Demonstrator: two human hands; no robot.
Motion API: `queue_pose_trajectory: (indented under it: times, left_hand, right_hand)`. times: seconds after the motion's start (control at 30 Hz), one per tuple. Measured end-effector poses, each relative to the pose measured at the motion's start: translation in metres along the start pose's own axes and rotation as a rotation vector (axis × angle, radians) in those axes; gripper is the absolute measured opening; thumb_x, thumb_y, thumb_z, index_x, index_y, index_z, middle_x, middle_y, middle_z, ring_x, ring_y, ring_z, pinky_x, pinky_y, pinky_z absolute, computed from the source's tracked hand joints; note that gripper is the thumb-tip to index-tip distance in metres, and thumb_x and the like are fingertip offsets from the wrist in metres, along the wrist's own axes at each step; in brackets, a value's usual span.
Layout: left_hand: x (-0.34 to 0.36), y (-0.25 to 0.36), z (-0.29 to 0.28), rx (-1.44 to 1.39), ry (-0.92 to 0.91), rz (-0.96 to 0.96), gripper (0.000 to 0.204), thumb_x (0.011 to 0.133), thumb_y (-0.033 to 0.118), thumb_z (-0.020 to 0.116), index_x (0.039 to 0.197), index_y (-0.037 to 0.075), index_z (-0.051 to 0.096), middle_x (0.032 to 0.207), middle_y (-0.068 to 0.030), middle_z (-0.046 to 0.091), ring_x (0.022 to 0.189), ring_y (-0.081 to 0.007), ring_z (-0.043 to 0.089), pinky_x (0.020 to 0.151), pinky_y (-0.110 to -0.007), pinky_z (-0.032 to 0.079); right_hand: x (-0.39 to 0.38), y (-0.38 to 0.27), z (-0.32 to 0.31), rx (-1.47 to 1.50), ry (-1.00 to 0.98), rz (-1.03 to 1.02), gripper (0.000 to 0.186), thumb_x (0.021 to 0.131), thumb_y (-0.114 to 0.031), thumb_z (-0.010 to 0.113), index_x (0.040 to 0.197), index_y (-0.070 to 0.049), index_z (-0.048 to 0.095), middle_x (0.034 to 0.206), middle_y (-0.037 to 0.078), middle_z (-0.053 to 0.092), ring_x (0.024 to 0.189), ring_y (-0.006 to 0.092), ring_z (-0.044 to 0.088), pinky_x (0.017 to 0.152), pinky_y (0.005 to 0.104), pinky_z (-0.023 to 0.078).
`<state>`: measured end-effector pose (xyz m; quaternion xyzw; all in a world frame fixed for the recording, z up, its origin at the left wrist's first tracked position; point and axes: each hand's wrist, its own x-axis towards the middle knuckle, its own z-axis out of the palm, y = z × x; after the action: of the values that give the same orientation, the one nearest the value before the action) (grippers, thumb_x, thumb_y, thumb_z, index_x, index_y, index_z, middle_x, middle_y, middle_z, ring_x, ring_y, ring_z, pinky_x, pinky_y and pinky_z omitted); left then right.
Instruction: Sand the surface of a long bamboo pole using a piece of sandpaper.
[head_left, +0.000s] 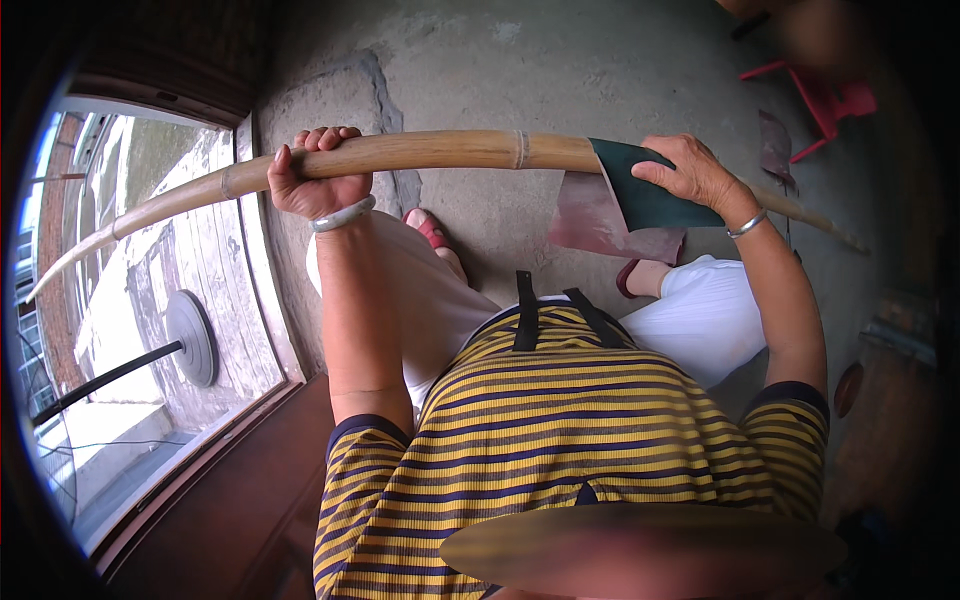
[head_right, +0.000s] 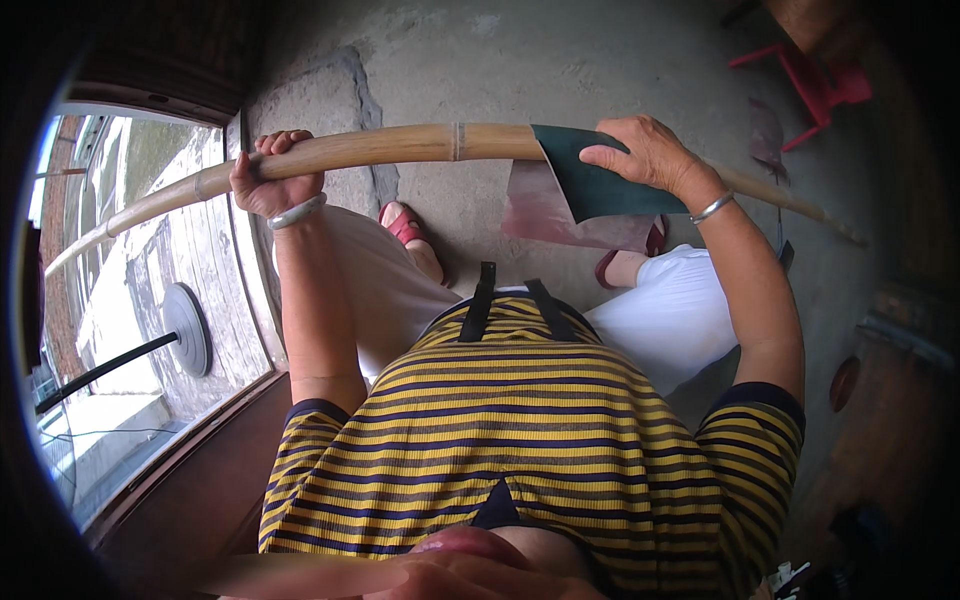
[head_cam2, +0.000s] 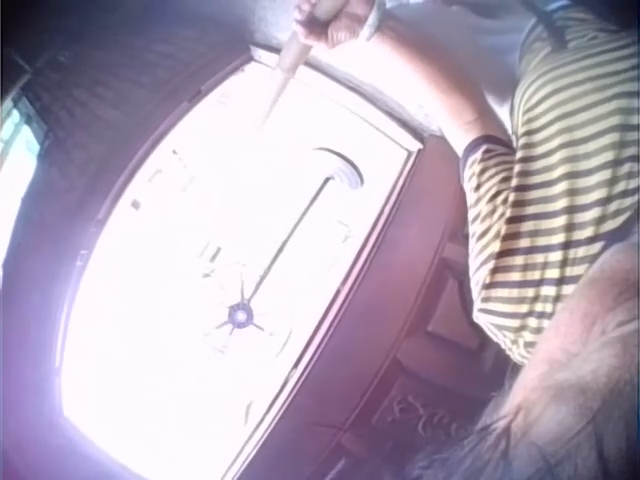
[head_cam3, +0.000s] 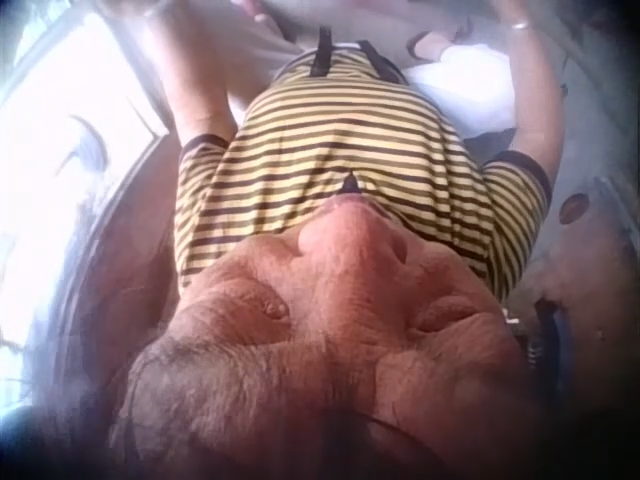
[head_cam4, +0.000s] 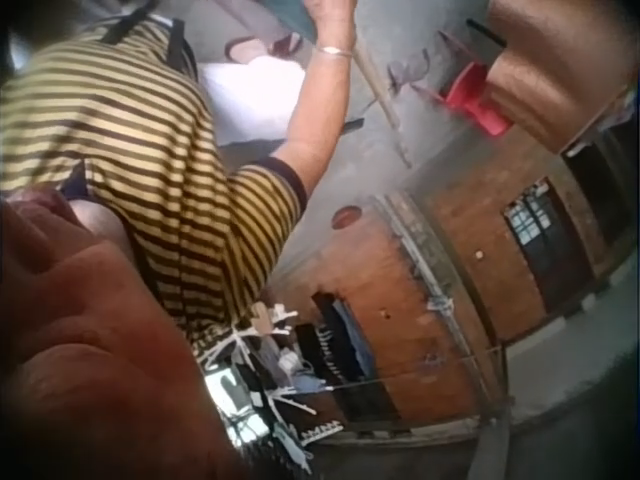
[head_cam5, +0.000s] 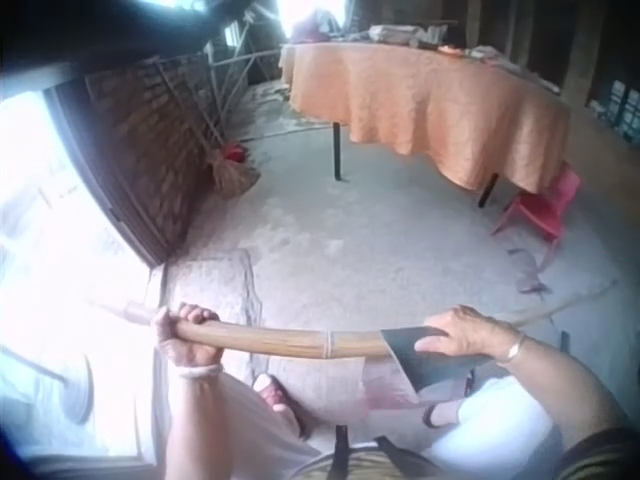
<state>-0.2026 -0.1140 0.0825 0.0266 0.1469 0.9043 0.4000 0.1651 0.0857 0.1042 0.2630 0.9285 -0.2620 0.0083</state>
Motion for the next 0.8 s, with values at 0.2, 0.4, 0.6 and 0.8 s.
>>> queue_pose_trajectory:
  times: [0.2, 0.4, 0.6, 0.8]
  left_hand:
    - [-0.003, -0.003, 0.009, 0.063, 0.073, 0.129, 0.027, 0.067, 0.025, 0.065, 0.077, 0.006, 0.05, 0.068, -0.006, 0.055, 0.071, -0.0223, 0.057, 0.084, -0.043, 0.042]
    - [0.005, -0.018, 0.007, 0.179, 0.528, 0.037, 0.033, 0.072, 0.028, 0.068, 0.076, 0.004, 0.046, 0.064, -0.0076, 0.05, 0.064, -0.0257, 0.056, 0.084, -0.051, 0.043]
    - [0.003, -0.035, 0.015, 0.197, 0.526, 0.142, 0.024, 0.073, 0.021, 0.067, 0.074, 0.007, 0.048, 0.061, -0.0064, 0.048, 0.056, -0.0238, 0.053, 0.07, -0.045, 0.046]
    - [0.006, -0.03, 0.012, 0.156, 0.418, 0.018, 0.016, 0.068, 0.016, 0.061, 0.063, 0.008, 0.048, 0.056, -0.0047, 0.049, 0.055, -0.0227, 0.053, 0.067, -0.043, 0.045]
  right_hand:
    - [-0.013, 0.003, 0.008, -0.151, 0.136, -0.032, 0.044, 0.077, -0.042, 0.066, 0.083, 0.0, 0.059, 0.074, 0.018, 0.06, 0.073, 0.0365, 0.06, 0.068, 0.039, 0.047]
    - [-0.009, 0.004, 0.039, -0.222, 0.41, -0.148, 0.047, 0.073, -0.048, 0.069, 0.079, -0.002, 0.059, 0.067, 0.015, 0.06, 0.064, 0.0328, 0.062, 0.058, 0.0377, 0.05]
    - [-0.003, -0.008, 0.047, -0.264, 0.502, -0.167, 0.047, 0.073, -0.048, 0.07, 0.078, -0.002, 0.059, 0.065, 0.014, 0.059, 0.061, 0.0314, 0.061, 0.056, 0.036, 0.05]
    - [-0.012, 0.0, 0.042, -0.269, 0.519, -0.212, 0.044, 0.077, -0.046, 0.066, 0.084, -0.003, 0.058, 0.071, 0.014, 0.06, 0.065, 0.032, 0.061, 0.057, 0.0371, 0.049]
